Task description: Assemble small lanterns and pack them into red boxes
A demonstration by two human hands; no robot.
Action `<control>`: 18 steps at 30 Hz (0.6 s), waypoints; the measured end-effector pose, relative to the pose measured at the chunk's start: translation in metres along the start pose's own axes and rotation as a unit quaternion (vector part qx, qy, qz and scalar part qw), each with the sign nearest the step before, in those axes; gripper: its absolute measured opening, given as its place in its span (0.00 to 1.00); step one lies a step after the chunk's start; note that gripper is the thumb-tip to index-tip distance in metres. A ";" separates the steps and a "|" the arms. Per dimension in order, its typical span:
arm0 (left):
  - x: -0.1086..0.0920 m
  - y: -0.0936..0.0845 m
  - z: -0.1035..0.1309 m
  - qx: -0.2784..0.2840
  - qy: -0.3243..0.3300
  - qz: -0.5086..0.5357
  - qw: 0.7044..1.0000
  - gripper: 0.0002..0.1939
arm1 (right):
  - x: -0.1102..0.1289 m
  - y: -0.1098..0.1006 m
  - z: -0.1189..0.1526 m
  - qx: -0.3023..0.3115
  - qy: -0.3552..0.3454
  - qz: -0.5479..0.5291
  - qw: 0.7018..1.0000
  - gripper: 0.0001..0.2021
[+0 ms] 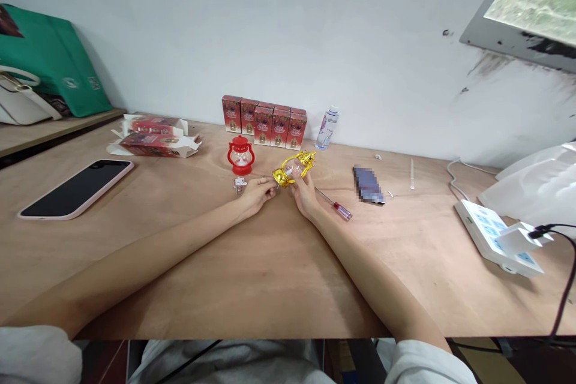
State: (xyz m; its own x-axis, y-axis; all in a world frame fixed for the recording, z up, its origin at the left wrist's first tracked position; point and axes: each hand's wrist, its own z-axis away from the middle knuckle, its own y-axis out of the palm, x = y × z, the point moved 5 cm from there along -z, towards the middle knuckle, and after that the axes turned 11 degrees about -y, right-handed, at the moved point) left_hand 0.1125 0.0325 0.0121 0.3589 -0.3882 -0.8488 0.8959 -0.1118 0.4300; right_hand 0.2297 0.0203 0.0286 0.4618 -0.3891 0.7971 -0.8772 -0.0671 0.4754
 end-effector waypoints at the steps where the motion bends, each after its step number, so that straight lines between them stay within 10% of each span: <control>1: 0.000 0.000 0.000 -0.002 0.002 0.001 1.000 0.04 | 0.000 0.000 0.000 0.001 -0.001 0.001 1.000 0.19; 18: 0.000 -0.001 0.002 -0.023 0.029 -0.019 0.999 0.10 | -0.001 0.000 0.001 -0.036 0.017 0.012 0.999 0.20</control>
State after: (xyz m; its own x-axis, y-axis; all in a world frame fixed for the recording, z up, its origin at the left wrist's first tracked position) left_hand 0.1106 0.0306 0.0124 0.3370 -0.3305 -0.8816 0.9202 -0.0825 0.3827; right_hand 0.2293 0.0193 0.0277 0.4463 -0.3592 0.8196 -0.8768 0.0075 0.4808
